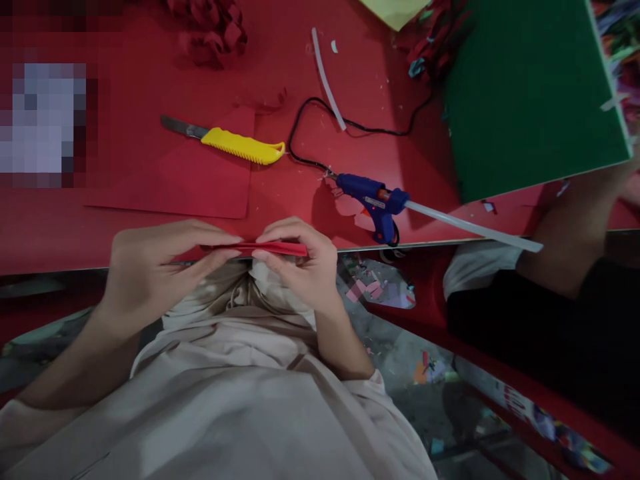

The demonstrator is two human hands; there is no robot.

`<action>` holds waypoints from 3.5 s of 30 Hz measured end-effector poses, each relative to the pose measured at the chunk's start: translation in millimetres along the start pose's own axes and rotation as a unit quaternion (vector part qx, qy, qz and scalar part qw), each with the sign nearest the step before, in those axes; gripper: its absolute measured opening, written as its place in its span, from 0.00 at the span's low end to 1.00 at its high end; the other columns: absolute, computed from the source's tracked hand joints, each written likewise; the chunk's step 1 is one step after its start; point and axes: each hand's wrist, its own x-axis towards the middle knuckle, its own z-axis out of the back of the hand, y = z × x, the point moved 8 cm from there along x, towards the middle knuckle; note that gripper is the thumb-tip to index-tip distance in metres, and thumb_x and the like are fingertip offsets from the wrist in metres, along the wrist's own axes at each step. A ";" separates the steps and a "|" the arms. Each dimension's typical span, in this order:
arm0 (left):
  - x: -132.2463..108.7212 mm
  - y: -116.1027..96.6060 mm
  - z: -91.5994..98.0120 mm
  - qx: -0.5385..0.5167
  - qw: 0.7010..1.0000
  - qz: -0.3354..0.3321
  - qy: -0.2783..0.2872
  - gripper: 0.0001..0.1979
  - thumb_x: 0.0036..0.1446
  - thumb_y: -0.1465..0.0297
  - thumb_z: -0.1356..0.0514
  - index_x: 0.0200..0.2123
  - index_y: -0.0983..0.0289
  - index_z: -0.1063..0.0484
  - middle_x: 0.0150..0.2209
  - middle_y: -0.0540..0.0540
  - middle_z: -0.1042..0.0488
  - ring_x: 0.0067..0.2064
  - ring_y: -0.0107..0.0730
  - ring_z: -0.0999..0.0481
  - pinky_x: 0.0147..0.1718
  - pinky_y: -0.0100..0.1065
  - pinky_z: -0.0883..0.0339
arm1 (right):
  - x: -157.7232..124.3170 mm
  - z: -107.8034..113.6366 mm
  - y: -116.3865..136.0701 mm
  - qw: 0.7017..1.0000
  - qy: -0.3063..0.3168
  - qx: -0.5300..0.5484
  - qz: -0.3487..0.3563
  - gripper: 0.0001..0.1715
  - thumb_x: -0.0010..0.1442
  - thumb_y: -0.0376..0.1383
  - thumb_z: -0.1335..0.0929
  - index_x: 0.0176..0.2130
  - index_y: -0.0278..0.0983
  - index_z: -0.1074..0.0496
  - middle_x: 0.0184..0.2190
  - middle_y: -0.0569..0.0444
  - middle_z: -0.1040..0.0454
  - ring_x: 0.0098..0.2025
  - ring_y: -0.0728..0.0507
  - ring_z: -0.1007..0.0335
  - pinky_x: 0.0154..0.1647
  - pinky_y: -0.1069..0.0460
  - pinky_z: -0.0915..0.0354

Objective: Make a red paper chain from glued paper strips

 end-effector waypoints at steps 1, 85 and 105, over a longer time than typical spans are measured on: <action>1.0 0.3 1.5 -0.002 1.000 0.007 -0.001 0.07 0.66 0.61 0.35 0.44 0.50 0.16 0.42 0.48 0.15 0.41 0.35 0.15 0.42 0.34 0.24 | 1.0 1.3 1.6 1.000 0.007 -0.003 0.001 0.09 0.61 0.42 0.23 0.39 0.41 0.19 0.36 0.52 0.19 0.39 0.45 0.22 0.42 0.49 0.25; -48.7 20.4 -0.8 0.400 0.882 -0.248 -0.036 0.21 0.60 0.73 0.35 0.57 0.58 0.23 0.53 0.57 0.18 0.49 0.44 0.19 0.43 0.43 0.29 | -25.7 -15.1 2.2 0.830 0.099 -0.532 0.133 0.21 0.74 0.38 0.35 0.63 0.51 0.27 0.70 0.55 0.32 0.65 0.38 0.33 0.55 0.39 0.43; -38.1 12.2 65.3 0.276 0.929 -0.172 -0.176 0.09 0.64 0.73 0.33 0.46 0.55 0.23 0.38 0.50 0.16 0.37 0.36 0.18 0.38 0.40 0.26 | -26.0 3.0 -9.9 0.882 0.018 -0.461 0.099 0.22 0.74 0.34 0.38 0.62 0.44 0.26 0.60 0.52 0.21 0.61 0.41 0.27 0.60 0.43 0.41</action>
